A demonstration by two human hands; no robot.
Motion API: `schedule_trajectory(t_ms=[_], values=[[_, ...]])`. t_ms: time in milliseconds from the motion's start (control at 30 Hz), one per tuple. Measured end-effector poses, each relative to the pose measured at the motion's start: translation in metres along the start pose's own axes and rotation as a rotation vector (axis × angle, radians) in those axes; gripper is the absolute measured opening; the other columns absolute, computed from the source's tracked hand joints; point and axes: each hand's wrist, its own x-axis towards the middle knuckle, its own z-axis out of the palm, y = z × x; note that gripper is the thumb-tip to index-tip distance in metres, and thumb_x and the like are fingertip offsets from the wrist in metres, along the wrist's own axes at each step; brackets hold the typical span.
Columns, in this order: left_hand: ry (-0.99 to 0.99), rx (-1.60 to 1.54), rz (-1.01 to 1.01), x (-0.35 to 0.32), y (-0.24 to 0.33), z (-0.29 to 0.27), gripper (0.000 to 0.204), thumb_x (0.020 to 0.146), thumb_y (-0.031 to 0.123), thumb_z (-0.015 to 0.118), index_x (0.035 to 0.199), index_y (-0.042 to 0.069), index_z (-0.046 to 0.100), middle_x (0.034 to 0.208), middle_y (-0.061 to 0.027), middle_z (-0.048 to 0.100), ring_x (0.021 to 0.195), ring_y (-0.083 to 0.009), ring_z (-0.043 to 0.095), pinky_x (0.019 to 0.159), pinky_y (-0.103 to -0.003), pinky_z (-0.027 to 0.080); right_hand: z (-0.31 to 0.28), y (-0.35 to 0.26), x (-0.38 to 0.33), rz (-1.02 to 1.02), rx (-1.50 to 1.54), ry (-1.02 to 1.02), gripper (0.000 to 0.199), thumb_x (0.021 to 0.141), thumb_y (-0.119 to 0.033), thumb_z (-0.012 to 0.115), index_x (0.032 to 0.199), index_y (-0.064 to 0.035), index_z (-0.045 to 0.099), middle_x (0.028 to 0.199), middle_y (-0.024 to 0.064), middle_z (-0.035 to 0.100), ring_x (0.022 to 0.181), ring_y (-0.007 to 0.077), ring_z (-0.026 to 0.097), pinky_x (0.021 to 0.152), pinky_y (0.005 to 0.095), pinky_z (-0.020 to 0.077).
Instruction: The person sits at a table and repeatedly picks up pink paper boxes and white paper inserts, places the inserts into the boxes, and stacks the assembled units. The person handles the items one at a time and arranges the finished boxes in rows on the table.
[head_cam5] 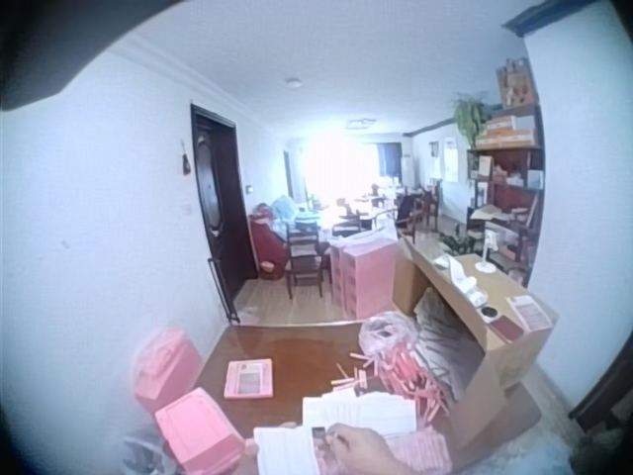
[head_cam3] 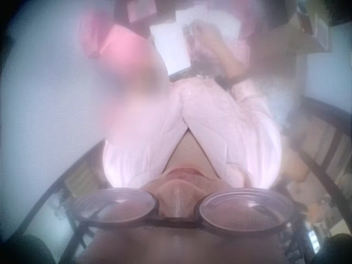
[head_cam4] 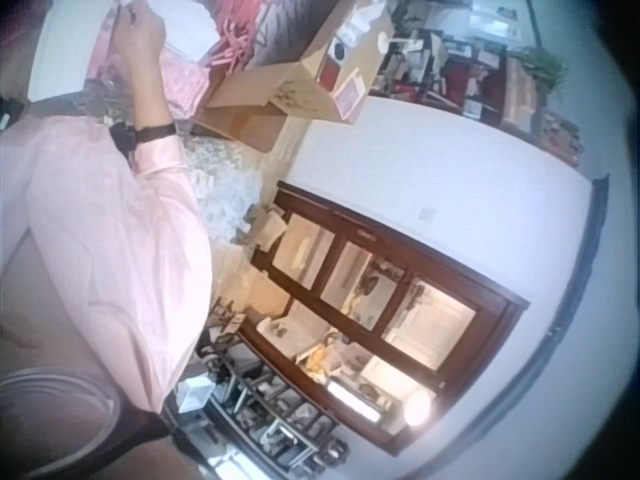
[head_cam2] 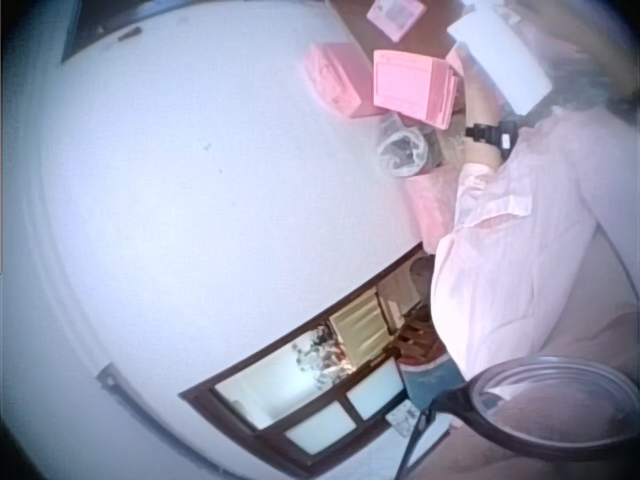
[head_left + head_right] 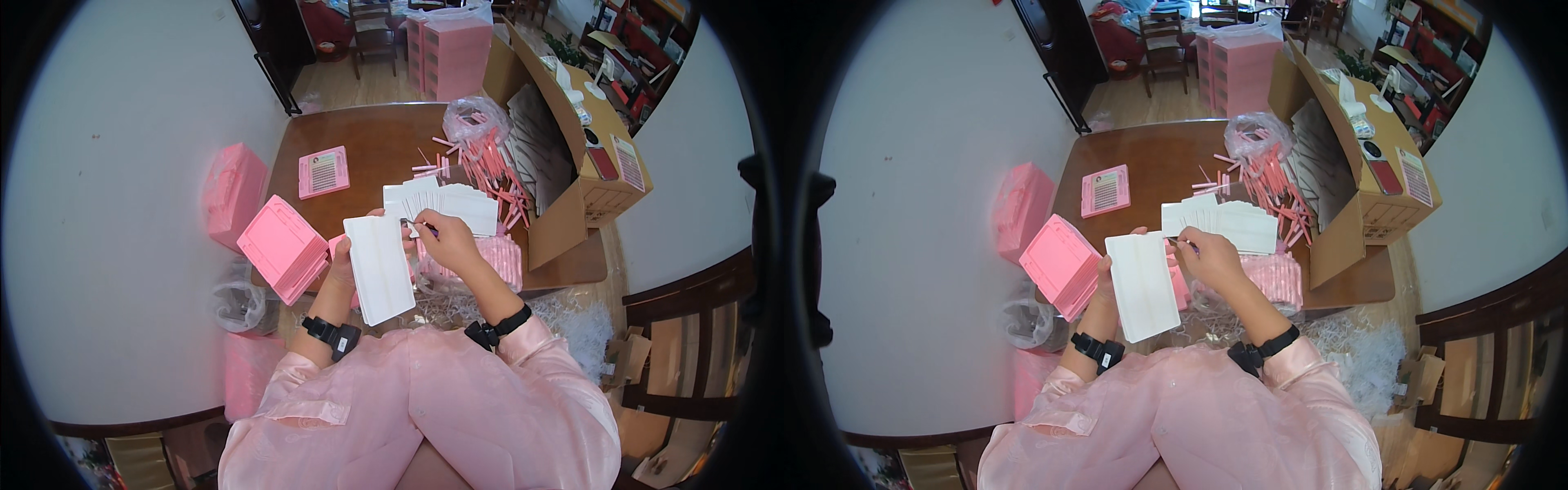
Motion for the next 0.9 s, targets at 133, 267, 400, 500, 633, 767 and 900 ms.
schedule_trajectory(t_ms=[133, 267, 400, 500, 633, 767, 900], values=[[0.152, 0.018, 0.029, -0.005, -0.001, -0.001, 0.098, 0.072, 0.059, 0.079, 0.149, 0.012, 0.039, 0.135, -0.0283, 0.057, 0.12, -0.0435, 0.062, 0.103, -0.057, 0.053, 0.0, 0.002, -0.016, -0.075, -0.008, -0.213, 0.02, 0.092, -0.028, 0.061, 0.097, -0.0121, 0.072, 0.088, 0.0152, 0.072, 0.082, 0.0375, 0.069, 0.072, 0.0458, 0.0535], [0.219, 0.007, 0.065, -0.012, 0.007, -0.014, 0.096, 0.072, 0.06, 0.077, 0.148, 0.013, 0.042, 0.136, -0.0262, 0.056, 0.121, -0.0459, 0.06, 0.102, -0.058, 0.053, -0.009, 0.02, -0.041, -0.175, -0.194, -0.563, 0.018, 0.091, -0.027, 0.062, 0.094, -0.0118, 0.072, 0.088, 0.0148, 0.071, 0.08, 0.0369, 0.068, 0.071, 0.0458, 0.0531], [0.18, -0.005, 0.041, -0.015, 0.004, -0.019, 0.097, 0.072, 0.065, 0.073, 0.149, 0.015, 0.043, 0.139, -0.0269, 0.055, 0.121, -0.0485, 0.06, 0.101, -0.06, 0.052, -0.009, 0.031, -0.034, -0.062, -0.056, -0.275, 0.019, 0.091, -0.026, 0.064, 0.098, -0.0088, 0.069, 0.086, 0.0157, 0.071, 0.078, 0.0363, 0.068, 0.07, 0.0447, 0.0525], [0.201, -0.067, -0.023, -0.015, -0.003, -0.011, 0.101, 0.072, 0.07, 0.071, 0.152, 0.015, 0.039, 0.142, -0.0268, 0.052, 0.123, -0.0493, 0.057, 0.102, -0.062, 0.051, -0.002, 0.027, -0.014, -0.019, 0.099, -0.097, 0.021, 0.092, -0.025, 0.064, 0.101, -0.0065, 0.067, 0.085, 0.0168, 0.071, 0.077, 0.0367, 0.068, 0.069, 0.0441, 0.0523], [0.205, -0.12, -0.038, -0.016, -0.003, 0.003, 0.108, 0.07, 0.073, 0.071, 0.154, 0.016, 0.034, 0.147, -0.026, 0.047, 0.127, -0.0496, 0.055, 0.102, -0.062, 0.05, 0.006, 0.016, 0.0, -0.045, 0.079, -0.04, 0.021, 0.094, -0.024, 0.063, 0.102, -0.0054, 0.067, 0.083, 0.0181, 0.07, 0.075, 0.0372, 0.068, 0.067, 0.0438, 0.052], [0.208, -0.116, -0.038, -0.017, 0.0, 0.005, 0.107, 0.071, 0.073, 0.07, 0.155, 0.016, 0.034, 0.147, -0.0273, 0.047, 0.126, -0.0498, 0.055, 0.102, -0.063, 0.049, 0.01, 0.007, 0.002, -0.045, 0.068, -0.049, 0.021, 0.094, -0.025, 0.063, 0.103, -0.0061, 0.067, 0.081, 0.0176, 0.07, 0.074, 0.037, 0.068, 0.067, 0.0437, 0.0519], [0.212, -0.049, -0.014, -0.017, -0.002, -0.01, 0.102, 0.073, 0.072, 0.068, 0.152, 0.016, 0.038, 0.141, -0.0317, 0.05, 0.121, -0.0503, 0.058, 0.1, -0.063, 0.051, 0.011, 0.006, 0.002, -0.042, 0.107, -0.136, 0.019, 0.093, -0.024, 0.063, 0.102, -0.0089, 0.068, 0.082, 0.016, 0.07, 0.074, 0.0369, 0.067, 0.066, 0.0436, 0.0519]])
